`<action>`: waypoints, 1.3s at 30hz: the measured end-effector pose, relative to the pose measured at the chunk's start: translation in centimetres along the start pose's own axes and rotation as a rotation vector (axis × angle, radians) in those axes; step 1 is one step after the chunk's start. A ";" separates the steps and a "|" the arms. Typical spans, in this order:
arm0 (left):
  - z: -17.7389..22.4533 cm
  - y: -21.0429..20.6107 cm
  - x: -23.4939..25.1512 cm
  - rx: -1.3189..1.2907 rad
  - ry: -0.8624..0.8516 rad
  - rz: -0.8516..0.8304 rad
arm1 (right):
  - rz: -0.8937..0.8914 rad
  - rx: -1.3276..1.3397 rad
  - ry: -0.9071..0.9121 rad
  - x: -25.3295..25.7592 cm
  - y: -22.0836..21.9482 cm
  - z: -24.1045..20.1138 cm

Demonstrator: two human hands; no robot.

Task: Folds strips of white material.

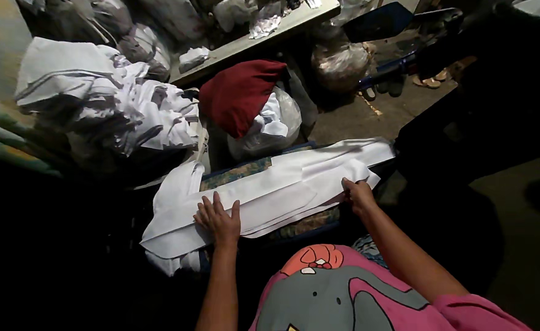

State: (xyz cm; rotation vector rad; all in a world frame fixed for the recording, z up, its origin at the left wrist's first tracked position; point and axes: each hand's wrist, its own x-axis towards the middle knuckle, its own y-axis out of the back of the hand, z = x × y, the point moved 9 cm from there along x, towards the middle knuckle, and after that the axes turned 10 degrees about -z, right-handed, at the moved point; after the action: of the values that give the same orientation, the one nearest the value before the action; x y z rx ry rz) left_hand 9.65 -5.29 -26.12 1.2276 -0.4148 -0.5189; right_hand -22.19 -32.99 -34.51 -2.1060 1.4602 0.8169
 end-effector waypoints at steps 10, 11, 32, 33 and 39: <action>-3.3 -1.7 -0.6 0.121 0.073 -0.042 | 0.069 0.355 0.337 -3.1 7.7 -6.2; -3.3 -1.7 -0.6 0.134 0.076 -0.047 | 0.073 0.356 0.398 -3.8 9.1 -7.6; 25.2 10.3 -6.0 -1.045 -0.749 -0.226 | -0.522 -0.649 1.177 -20.5 -5.5 -15.7; 25.1 10.6 -5.7 -1.097 -0.716 -0.273 | -0.624 -0.514 1.141 -20.5 -4.7 -16.1; 24.2 10.7 -3.2 -1.409 -0.607 -0.533 | -0.715 -0.189 1.067 -22.1 -2.1 -19.0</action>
State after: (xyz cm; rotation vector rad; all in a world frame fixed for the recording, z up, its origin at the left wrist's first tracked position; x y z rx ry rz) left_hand -4.90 -19.53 -9.02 -0.2439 -0.1172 -1.3433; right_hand -21.98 -29.80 -5.44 -3.0926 0.8219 -0.5573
